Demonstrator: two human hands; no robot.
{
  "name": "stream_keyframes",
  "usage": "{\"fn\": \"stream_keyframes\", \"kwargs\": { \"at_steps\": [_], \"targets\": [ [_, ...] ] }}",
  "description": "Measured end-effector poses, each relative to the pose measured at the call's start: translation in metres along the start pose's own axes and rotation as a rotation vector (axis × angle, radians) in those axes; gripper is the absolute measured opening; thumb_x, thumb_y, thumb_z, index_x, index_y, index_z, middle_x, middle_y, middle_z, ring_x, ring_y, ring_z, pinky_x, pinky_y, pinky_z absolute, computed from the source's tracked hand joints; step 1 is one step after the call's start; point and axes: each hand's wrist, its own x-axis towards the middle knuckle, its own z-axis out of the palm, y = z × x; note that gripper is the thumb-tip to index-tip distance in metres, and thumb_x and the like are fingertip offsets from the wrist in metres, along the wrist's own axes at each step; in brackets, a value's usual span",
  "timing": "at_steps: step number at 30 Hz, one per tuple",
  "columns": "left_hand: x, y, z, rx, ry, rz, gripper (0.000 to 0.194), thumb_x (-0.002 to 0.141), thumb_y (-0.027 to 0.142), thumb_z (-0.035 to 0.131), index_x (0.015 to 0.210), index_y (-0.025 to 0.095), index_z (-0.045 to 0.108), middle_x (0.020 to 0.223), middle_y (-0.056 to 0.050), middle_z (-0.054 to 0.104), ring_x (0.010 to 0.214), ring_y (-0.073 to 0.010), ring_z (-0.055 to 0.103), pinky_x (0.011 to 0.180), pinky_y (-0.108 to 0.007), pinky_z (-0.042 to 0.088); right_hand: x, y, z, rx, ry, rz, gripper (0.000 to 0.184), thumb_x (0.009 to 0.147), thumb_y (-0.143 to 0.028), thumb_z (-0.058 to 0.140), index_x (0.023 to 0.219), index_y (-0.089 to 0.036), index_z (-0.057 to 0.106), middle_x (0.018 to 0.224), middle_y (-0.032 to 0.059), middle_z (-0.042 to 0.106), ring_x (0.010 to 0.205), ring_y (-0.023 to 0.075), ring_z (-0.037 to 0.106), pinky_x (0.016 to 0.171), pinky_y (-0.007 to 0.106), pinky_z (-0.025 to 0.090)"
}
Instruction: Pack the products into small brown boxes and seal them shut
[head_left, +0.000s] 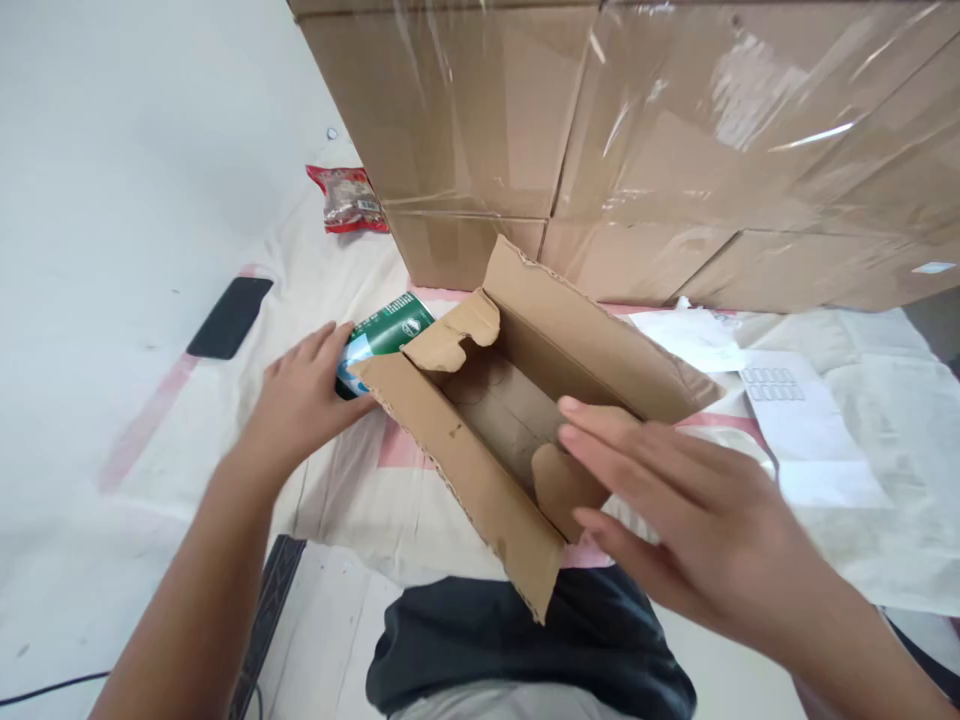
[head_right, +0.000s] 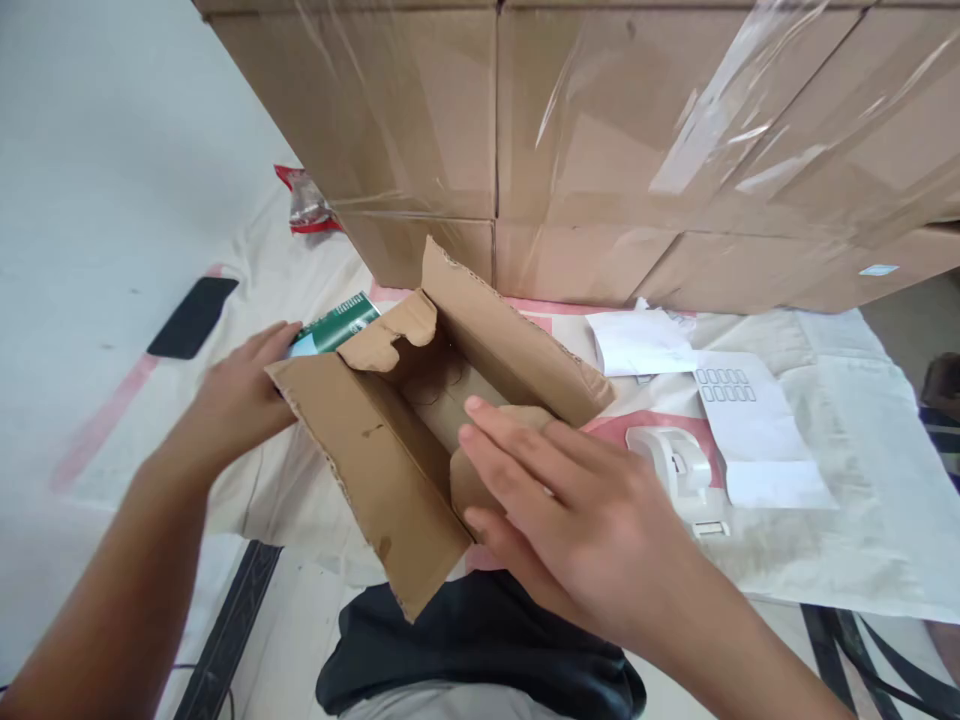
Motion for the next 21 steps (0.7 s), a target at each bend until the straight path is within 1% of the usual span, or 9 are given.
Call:
{"fn": "stream_keyframes", "kwargs": {
  "at_steps": [3, 6, 8, 9, 12, 15, 18, 20, 21],
  "targets": [
    [-0.005, 0.018, -0.005, 0.199, -0.113, 0.025, 0.079, 0.088, 0.052, 0.064, 0.157, 0.025, 0.036, 0.154, -0.016, 0.051, 0.134, -0.0426, 0.054, 0.105, -0.057, 0.049, 0.031, 0.010, 0.010, -0.176, -0.076, -0.038, 0.038, 0.107, -0.036, 0.051, 0.131, -0.011, 0.065, 0.139, 0.0136, 0.068, 0.093, 0.0256, 0.073, 0.064, 0.038, 0.054],
    [-0.005, 0.024, -0.005, 0.289, -0.168, -0.009, 0.088, 0.084, 0.057, 0.068, 0.158, 0.026, 0.032, 0.146, -0.017, 0.056, 0.124, -0.0448, 0.059, 0.091, -0.054, 0.054, 0.032, 0.007, 0.012, -0.247, -0.178, 0.033, 0.043, 0.108, -0.045, 0.041, 0.109, -0.015, 0.072, 0.108, 0.0098, 0.077, 0.067, 0.0217, 0.068, 0.049, 0.037, 0.042],
    [-0.004, 0.022, -0.004, 0.292, -0.174, -0.006, 0.091, 0.082, 0.058, 0.070, 0.159, 0.027, 0.031, 0.146, -0.018, 0.056, 0.124, -0.0459, 0.058, 0.088, -0.053, 0.054, 0.028, 0.003, 0.009, -0.285, -0.201, 0.079, 0.044, 0.108, -0.045, 0.040, 0.085, -0.020, 0.068, 0.087, 0.0061, 0.071, 0.055, 0.0190, 0.059, 0.044, 0.036, 0.033],
    [-0.004, 0.020, -0.004, 0.272, -0.169, -0.004, 0.091, 0.082, 0.058, 0.070, 0.158, 0.027, 0.032, 0.146, -0.017, 0.056, 0.124, -0.0458, 0.058, 0.087, -0.052, 0.054, 0.027, 0.001, 0.006, -0.311, -0.186, 0.091, 0.045, 0.108, -0.043, 0.040, 0.078, -0.021, 0.063, 0.081, 0.0050, 0.066, 0.051, 0.0177, 0.055, 0.042, 0.035, 0.029],
    [-0.003, 0.013, 0.000, 0.189, -0.133, 0.014, 0.090, 0.080, 0.057, 0.071, 0.157, 0.029, 0.035, 0.145, -0.016, 0.056, 0.126, -0.0446, 0.056, 0.088, -0.050, 0.054, 0.022, -0.003, -0.004, -0.345, -0.074, 0.077, 0.042, 0.108, -0.040, 0.040, 0.076, -0.020, 0.058, 0.083, 0.0048, 0.060, 0.049, 0.0144, 0.047, 0.042, 0.033, 0.025],
    [-0.001, 0.005, 0.007, 0.128, -0.071, 0.030, 0.094, 0.074, 0.056, 0.074, 0.156, 0.025, 0.040, 0.142, -0.017, 0.058, 0.124, -0.0441, 0.058, 0.098, -0.054, 0.052, 0.013, -0.005, -0.016, -0.275, 0.029, 0.045, 0.035, 0.106, -0.039, 0.043, 0.083, -0.018, 0.059, 0.089, 0.0067, 0.059, 0.055, 0.0135, 0.049, 0.045, 0.030, 0.030],
    [0.001, -0.005, 0.009, -0.069, -0.021, -0.080, 0.093, 0.070, 0.058, 0.079, 0.151, 0.022, 0.048, 0.139, -0.016, 0.063, 0.125, -0.0428, 0.060, 0.105, -0.057, 0.049, -0.001, -0.002, -0.023, -0.201, 0.100, 0.026, 0.028, 0.103, -0.034, 0.047, 0.082, -0.018, 0.056, 0.093, 0.0086, 0.058, 0.059, 0.0137, 0.049, 0.049, 0.029, 0.035],
    [0.001, -0.014, 0.001, -0.290, 0.034, -0.180, 0.090, 0.068, 0.060, 0.081, 0.146, 0.023, 0.054, 0.137, -0.013, 0.066, 0.125, -0.0410, 0.062, 0.107, -0.058, 0.050, -0.011, 0.003, -0.025, -0.146, 0.132, 0.023, 0.021, 0.100, -0.027, 0.049, 0.082, -0.018, 0.054, 0.095, 0.0092, 0.057, 0.063, 0.0143, 0.050, 0.051, 0.029, 0.038],
    [0.000, -0.018, -0.007, -0.396, 0.085, -0.194, 0.089, 0.068, 0.060, 0.083, 0.144, 0.023, 0.055, 0.137, -0.010, 0.066, 0.125, -0.0401, 0.062, 0.108, -0.058, 0.050, -0.016, 0.006, -0.026, -0.108, 0.145, 0.024, 0.017, 0.099, -0.024, 0.050, 0.083, -0.019, 0.054, 0.097, 0.0095, 0.056, 0.066, 0.0148, 0.051, 0.053, 0.029, 0.040]
  ]
}}
